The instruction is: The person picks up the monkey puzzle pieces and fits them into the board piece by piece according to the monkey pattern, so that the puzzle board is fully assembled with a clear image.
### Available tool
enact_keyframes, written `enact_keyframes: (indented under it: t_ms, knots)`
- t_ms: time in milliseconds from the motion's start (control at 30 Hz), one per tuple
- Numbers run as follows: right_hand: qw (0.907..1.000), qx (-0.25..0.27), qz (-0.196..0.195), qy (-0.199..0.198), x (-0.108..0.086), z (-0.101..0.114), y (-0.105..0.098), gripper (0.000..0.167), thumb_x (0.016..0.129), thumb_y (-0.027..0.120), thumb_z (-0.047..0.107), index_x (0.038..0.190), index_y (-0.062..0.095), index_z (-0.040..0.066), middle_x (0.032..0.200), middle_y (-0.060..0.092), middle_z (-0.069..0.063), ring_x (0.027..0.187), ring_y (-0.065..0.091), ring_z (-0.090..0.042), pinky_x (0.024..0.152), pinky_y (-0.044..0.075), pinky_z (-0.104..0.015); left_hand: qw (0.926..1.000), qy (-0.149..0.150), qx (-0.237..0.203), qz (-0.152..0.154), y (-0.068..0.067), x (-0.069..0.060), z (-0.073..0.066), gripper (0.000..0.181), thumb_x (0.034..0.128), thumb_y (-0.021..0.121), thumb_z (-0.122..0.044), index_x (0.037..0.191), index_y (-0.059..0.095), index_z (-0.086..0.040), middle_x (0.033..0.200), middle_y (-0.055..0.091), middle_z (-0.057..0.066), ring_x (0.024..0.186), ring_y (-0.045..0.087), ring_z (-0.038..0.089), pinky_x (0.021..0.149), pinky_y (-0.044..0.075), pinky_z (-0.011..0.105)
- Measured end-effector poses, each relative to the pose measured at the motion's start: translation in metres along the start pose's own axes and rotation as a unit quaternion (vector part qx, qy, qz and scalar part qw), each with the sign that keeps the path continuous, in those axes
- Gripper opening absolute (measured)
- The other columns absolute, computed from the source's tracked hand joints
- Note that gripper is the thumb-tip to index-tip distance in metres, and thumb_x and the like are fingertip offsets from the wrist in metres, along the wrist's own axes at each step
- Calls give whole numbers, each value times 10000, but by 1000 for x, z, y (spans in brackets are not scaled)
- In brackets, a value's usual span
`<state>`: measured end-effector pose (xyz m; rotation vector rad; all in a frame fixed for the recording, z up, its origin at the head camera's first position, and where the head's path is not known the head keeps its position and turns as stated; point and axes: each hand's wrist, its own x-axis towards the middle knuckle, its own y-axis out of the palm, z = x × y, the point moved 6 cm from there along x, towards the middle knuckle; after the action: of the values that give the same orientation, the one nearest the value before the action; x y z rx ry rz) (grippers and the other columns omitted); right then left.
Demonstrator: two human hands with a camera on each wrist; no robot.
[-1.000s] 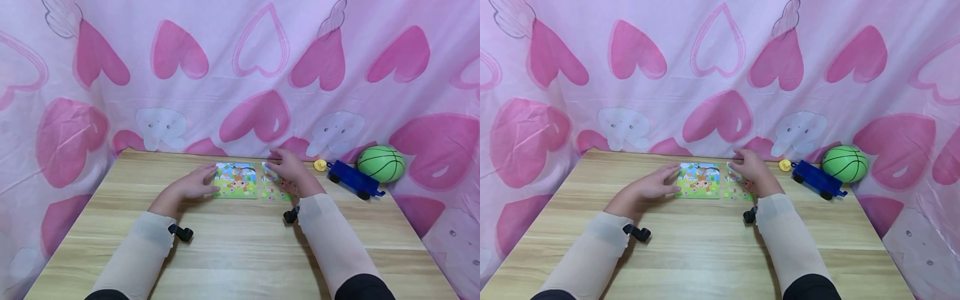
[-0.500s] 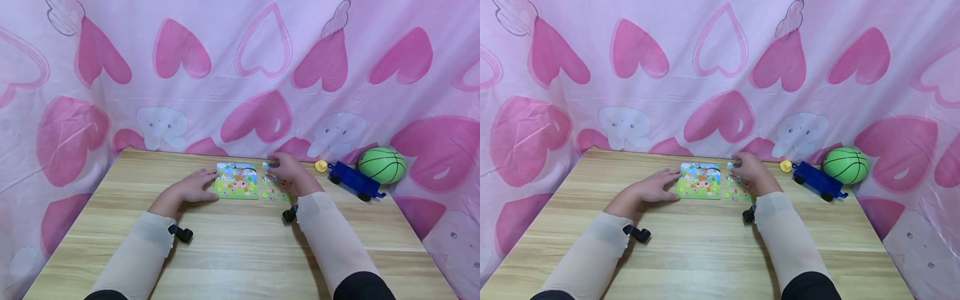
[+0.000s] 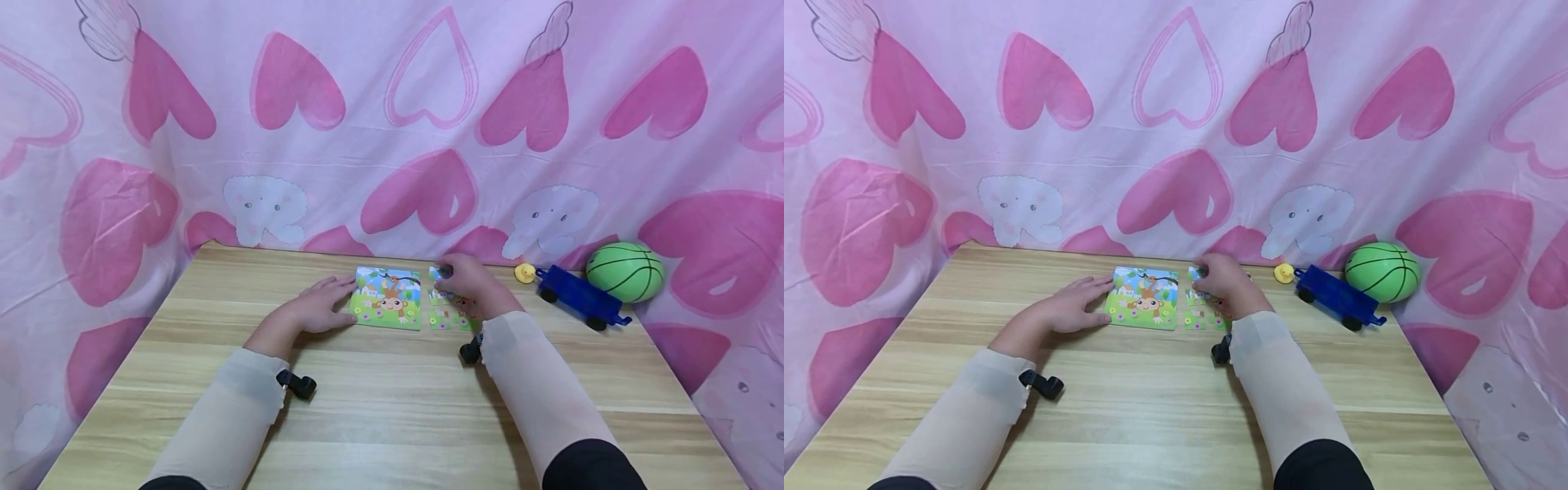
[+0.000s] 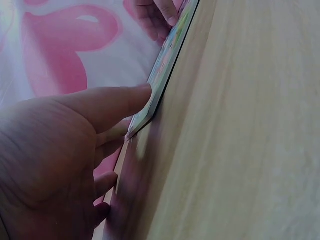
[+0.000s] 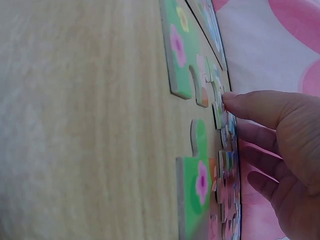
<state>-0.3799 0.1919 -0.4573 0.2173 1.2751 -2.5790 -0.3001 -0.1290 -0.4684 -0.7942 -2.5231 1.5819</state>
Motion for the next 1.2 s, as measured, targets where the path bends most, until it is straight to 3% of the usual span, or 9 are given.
enact_keyframes:
  t_ms: [200,367,500,667,867,1033,1200]
  knots:
    - [9966,-528,-198,-607,4,10,-1,555,912,860,180,1439,683,176,1372,627,-53,1218,592,-273,1162,531,-526,10000,-13,93,-22,-1,-1,-1,833,1008,684,-517,1704,313,-248,1809,227,-25,1696,93,381,1339,133,698]
    - [9924,-726,-332,-940,6,17,0,553,887,875,144,1411,699,131,1449,541,-97,1293,530,-300,1211,474,-536,9998,3,125,-122,-3,-2,-3,846,986,716,-523,1690,353,-226,1804,246,-4,1686,121,406,1313,150,741]
    - [9947,-542,-378,-782,8,14,0,588,891,868,141,1445,672,146,1441,509,-88,1236,527,-296,1160,516,-519,9999,23,102,-122,-3,-2,-3,841,984,719,-530,1684,368,-224,1806,239,-9,1687,114,411,1316,142,739]
    - [9970,-248,-433,-590,7,10,2,555,938,817,142,1465,647,176,1344,578,-69,1144,571,-285,1056,555,-480,9999,-17,90,-82,0,-1,-3,847,981,715,-551,1687,361,-243,1806,236,-30,1695,92,393,1327,126,723]
    - [9977,507,-445,-118,1,6,2,445,1013,736,192,1448,664,255,1372,652,-55,1193,594,-285,1110,540,-515,9998,-75,139,-85,2,-1,-4,886,974,719,-563,1700,326,-243,1805,245,-10,1695,97,389,1326,142,722]
    - [9940,854,-544,-407,-5,16,3,395,1022,726,221,1413,687,265,1381,658,-42,1195,607,-275,1012,583,-461,9997,-44,227,-106,2,-1,-7,895,974,711,-579,1703,317,-240,1813,217,-21,1692,102,401,1317,154,735]
    - [9903,1050,-374,-824,-8,38,11,397,1022,713,262,1418,680,278,1419,657,-38,1188,624,-265,948,607,-436,9996,-11,260,-102,2,-1,-8,870,985,690,-586,1698,331,-239,1811,222,-24,1690,111,401,1319,153,731]
